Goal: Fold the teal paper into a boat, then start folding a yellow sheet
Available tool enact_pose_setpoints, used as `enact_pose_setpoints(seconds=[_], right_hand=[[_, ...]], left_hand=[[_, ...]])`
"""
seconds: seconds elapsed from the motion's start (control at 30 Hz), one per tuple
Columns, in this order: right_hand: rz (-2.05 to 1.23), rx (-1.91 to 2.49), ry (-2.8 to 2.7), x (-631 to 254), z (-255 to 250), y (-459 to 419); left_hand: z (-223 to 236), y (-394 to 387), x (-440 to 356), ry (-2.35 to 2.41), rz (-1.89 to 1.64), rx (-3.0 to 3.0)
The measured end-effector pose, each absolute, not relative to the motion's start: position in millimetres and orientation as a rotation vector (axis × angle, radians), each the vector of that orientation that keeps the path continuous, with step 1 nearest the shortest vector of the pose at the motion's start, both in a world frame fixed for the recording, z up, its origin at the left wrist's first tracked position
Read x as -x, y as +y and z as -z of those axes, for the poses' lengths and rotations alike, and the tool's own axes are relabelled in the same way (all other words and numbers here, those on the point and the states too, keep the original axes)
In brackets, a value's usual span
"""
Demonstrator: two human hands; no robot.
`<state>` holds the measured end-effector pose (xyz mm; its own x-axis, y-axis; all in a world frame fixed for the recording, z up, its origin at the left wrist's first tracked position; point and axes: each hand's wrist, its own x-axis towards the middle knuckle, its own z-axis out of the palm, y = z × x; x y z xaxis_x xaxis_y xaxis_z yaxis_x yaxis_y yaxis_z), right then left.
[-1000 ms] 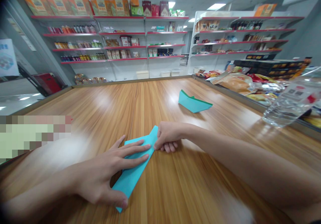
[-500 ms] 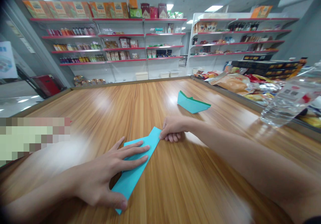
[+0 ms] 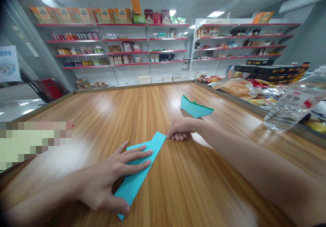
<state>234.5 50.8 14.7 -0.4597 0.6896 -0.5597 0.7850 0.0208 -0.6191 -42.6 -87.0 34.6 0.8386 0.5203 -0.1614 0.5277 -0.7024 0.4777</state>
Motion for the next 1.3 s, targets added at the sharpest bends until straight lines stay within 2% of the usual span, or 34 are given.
enact_pose_setpoints(seconds=[0.17,0.43,0.77,0.93,1.3], right_hand=[[1.496,-1.502,2.184,-231.3,-18.5,44.3],[1.483,-1.180,2.122,-186.1,-28.9,-13.2],[1.556,-1.244,2.095,-191.5,-25.2,-2.6],[1.454,-1.362,2.116,-196.8,-25.4,4.1],[1.477,-1.432,2.179,-221.9,-15.5,36.5]], left_hand=[[-32.7,-87.1,42.4,0.783,-0.014,-2.497],[-30.3,-86.3,39.9,0.808,0.016,-2.525],[-31.0,-86.5,38.4,0.784,-0.020,-2.521],[-32.0,-88.2,40.1,0.795,0.011,-2.527],[-29.0,-85.1,42.2,0.755,-0.068,-2.508]])
